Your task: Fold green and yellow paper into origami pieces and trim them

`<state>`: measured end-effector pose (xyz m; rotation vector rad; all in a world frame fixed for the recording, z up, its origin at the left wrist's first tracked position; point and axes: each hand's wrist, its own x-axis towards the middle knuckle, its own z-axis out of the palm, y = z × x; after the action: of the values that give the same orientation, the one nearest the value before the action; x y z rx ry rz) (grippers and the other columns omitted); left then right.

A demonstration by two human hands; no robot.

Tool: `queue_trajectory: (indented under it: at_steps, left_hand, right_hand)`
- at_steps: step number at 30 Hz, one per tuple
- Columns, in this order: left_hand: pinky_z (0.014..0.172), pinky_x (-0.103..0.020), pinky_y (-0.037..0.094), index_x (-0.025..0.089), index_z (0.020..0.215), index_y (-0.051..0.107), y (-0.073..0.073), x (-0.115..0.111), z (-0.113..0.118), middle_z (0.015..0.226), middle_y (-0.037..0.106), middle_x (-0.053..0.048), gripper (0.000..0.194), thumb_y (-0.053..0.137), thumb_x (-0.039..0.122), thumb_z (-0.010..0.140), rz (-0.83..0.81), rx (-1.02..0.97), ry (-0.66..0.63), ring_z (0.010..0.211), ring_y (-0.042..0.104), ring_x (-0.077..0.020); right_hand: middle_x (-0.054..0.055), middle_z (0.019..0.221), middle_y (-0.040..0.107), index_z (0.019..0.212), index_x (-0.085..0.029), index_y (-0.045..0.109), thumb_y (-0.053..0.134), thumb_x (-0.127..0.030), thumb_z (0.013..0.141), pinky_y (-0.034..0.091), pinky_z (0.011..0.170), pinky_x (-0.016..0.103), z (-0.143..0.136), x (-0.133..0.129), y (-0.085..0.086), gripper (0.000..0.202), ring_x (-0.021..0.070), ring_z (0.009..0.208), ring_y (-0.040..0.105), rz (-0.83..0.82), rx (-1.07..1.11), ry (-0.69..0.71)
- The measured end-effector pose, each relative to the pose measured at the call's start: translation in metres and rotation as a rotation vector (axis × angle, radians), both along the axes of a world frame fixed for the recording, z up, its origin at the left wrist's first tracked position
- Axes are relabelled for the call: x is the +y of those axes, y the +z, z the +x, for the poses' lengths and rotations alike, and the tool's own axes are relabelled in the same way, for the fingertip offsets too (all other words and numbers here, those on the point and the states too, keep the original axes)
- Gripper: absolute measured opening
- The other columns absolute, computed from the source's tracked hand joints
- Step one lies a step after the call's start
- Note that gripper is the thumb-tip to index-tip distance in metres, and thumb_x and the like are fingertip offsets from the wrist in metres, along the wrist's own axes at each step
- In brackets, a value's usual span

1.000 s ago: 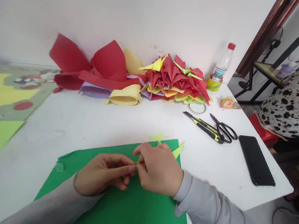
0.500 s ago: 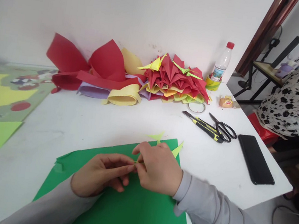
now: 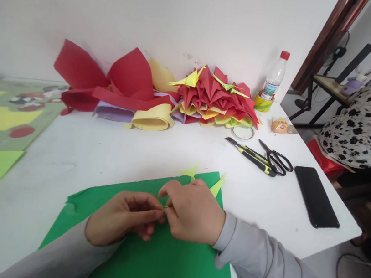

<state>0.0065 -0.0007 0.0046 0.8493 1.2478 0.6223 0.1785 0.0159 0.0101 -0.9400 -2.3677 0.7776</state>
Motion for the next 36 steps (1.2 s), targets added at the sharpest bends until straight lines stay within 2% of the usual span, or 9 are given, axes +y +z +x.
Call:
queue_trajectory:
  at_steps: [5, 9, 15, 20, 28, 32, 36]
  left_hand:
    - [0.039, -0.020, 0.050, 0.015, 0.052, 0.064, -0.002, 0.002, -0.003, 0.040, 0.061, 0.002, 0.017, 0.077, 0.027, 0.053, -0.047, -0.054, -0.041, 0.035, 0.055, -0.0103]
    - [0.040, -0.021, 0.052, 0.015, 0.057, 0.065, -0.003, 0.003, -0.002, 0.046, 0.064, 0.001, 0.020, 0.077, 0.031, 0.055, -0.004, -0.032, -0.017, 0.040, 0.057, -0.0106]
    - [0.036, -0.024, 0.051, 0.015, 0.053, 0.061, 0.000, 0.003, 0.004, 0.047, 0.062, 0.002, 0.034, 0.080, 0.041, 0.045, 0.040, 0.024, -0.044, 0.038, 0.055, -0.0111]
    - [0.040, -0.022, 0.051, 0.016, 0.063, 0.065, 0.001, -0.002, 0.002, 0.050, 0.061, 0.003, 0.026, 0.076, 0.038, 0.058, 0.119, 0.052, 0.007, 0.041, 0.055, -0.0100]
    - [0.043, -0.024, 0.050, 0.017, 0.062, 0.063, -0.002, -0.004, 0.004, 0.051, 0.060, 0.002, 0.024, 0.074, 0.038, 0.060, 0.163, 0.085, 0.024, 0.045, 0.057, -0.0124]
    - [0.045, -0.024, 0.047, 0.020, 0.062, 0.063, -0.011, -0.009, 0.005, 0.048, 0.059, 0.002, 0.018, 0.066, 0.037, 0.068, 0.342, 0.228, 0.022, 0.043, 0.055, -0.0132]
    - [0.049, -0.025, 0.044, 0.022, 0.064, 0.065, -0.017, -0.016, 0.006, 0.056, 0.064, -0.002, 0.016, 0.057, 0.029, 0.075, 0.760, 0.563, -0.022, 0.048, 0.055, -0.0150]
  right_hand:
    - [-0.001, 0.077, 0.065, 0.096, -0.019, 0.044, 0.051, -0.005, 0.076, 0.034, 0.077, 0.033, 0.000, 0.000, 0.000, 0.025, 0.0168, 0.072, 0.060, 0.019, 0.003, 0.011]
    - [-0.001, 0.075, 0.065, 0.096, -0.019, 0.044, 0.051, -0.005, 0.076, 0.033, 0.075, 0.033, -0.001, 0.000, 0.001, 0.025, 0.0164, 0.070, 0.059, 0.014, -0.017, 0.002]
    - [-0.001, 0.074, 0.066, 0.095, -0.019, 0.045, 0.050, -0.007, 0.077, 0.033, 0.077, 0.033, -0.001, 0.000, 0.001, 0.022, 0.0162, 0.067, 0.058, -0.005, -0.060, 0.000]
    - [-0.001, 0.074, 0.066, 0.097, -0.018, 0.046, 0.049, -0.006, 0.077, 0.034, 0.077, 0.034, 0.000, 0.001, 0.003, 0.024, 0.0168, 0.067, 0.058, 0.009, -0.049, -0.057]
    - [-0.002, 0.073, 0.064, 0.099, -0.018, 0.046, 0.050, -0.005, 0.075, 0.035, 0.079, 0.033, 0.000, 0.002, -0.001, 0.028, 0.0166, 0.068, 0.058, 0.021, -0.014, -0.076]
    - [-0.002, 0.074, 0.064, 0.100, -0.019, 0.046, 0.050, -0.005, 0.075, 0.035, 0.078, 0.033, 0.001, 0.002, -0.002, 0.029, 0.0168, 0.069, 0.059, 0.016, -0.007, -0.074]
    - [-0.001, 0.074, 0.063, 0.100, -0.019, 0.045, 0.048, -0.004, 0.073, 0.035, 0.078, 0.034, 0.000, 0.001, -0.002, 0.030, 0.0179, 0.070, 0.058, 0.013, -0.018, -0.079]
